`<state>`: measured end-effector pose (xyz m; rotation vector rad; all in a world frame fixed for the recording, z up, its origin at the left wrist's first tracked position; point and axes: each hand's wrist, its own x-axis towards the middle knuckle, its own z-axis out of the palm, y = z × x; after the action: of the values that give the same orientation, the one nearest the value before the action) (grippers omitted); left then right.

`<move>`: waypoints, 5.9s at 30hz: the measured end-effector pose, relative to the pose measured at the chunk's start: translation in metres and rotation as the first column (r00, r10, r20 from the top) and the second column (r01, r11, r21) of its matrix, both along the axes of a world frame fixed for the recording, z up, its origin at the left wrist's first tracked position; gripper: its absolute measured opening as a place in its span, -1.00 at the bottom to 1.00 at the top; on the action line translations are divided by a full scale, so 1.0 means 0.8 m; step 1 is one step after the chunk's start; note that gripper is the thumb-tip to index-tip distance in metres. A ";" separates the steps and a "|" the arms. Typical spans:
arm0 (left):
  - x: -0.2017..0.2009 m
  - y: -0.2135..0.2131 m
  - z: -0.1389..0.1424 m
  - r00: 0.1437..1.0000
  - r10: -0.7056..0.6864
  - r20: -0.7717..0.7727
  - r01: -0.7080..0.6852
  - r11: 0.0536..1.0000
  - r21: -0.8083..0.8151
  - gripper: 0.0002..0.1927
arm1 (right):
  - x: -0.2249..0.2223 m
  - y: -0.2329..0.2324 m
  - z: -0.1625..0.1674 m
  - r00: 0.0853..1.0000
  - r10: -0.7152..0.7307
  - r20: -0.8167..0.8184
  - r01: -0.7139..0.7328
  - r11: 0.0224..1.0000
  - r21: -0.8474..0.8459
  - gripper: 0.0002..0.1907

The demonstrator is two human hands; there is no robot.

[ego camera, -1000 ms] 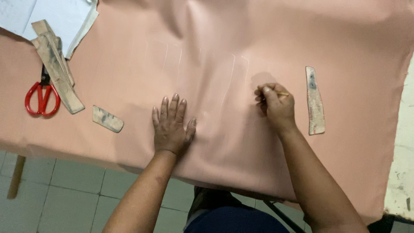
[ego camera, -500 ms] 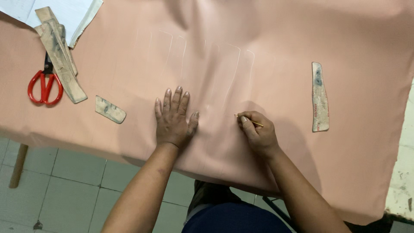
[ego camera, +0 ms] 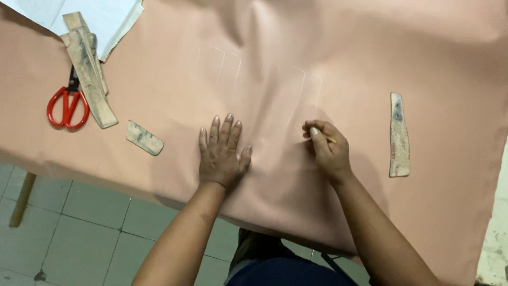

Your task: The person uses a ruler and a pencil to mark straight lines on a large piece of pink fabric laid on a table. They repeatedly reposition the ruler and draw lines, creating a series of parallel markings across the fabric surface.

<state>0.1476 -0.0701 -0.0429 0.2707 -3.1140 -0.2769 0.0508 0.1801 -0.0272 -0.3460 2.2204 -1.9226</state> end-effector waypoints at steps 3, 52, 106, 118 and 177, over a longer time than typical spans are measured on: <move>-0.001 -0.002 -0.002 0.999 -0.001 -0.037 0.001 1.000 -0.006 -0.29 | -0.058 -0.026 -0.004 0.989 -0.022 0.148 0.045 0.986 -0.159 -0.72; -0.004 -0.016 -0.002 1.000 0.014 -0.010 -0.014 1.000 0.011 -0.01 | 0.035 -0.098 -0.008 0.969 0.249 0.005 -0.242 0.938 0.250 -0.84; -0.091 -0.347 0.029 0.895 -0.445 -0.002 0.444 0.893 0.073 -0.34 | -0.108 -0.291 -0.014 0.821 -0.568 0.053 0.561 0.821 0.103 -0.73; -0.092 -0.345 0.027 0.895 -0.445 0.019 0.444 0.894 0.059 -0.32 | -0.051 -0.289 0.013 0.844 -0.524 0.110 0.533 0.844 -0.068 -0.78; -0.093 -0.356 0.022 0.907 -0.417 -0.055 0.419 0.884 0.206 -0.22 | -0.079 -0.395 0.004 0.881 -0.426 0.206 0.445 0.894 -0.057 -0.77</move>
<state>0.0728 -0.3549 -0.0251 -0.4149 -3.0981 -0.6137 -0.0127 -0.1358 -0.0239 0.3487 2.2135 -2.1789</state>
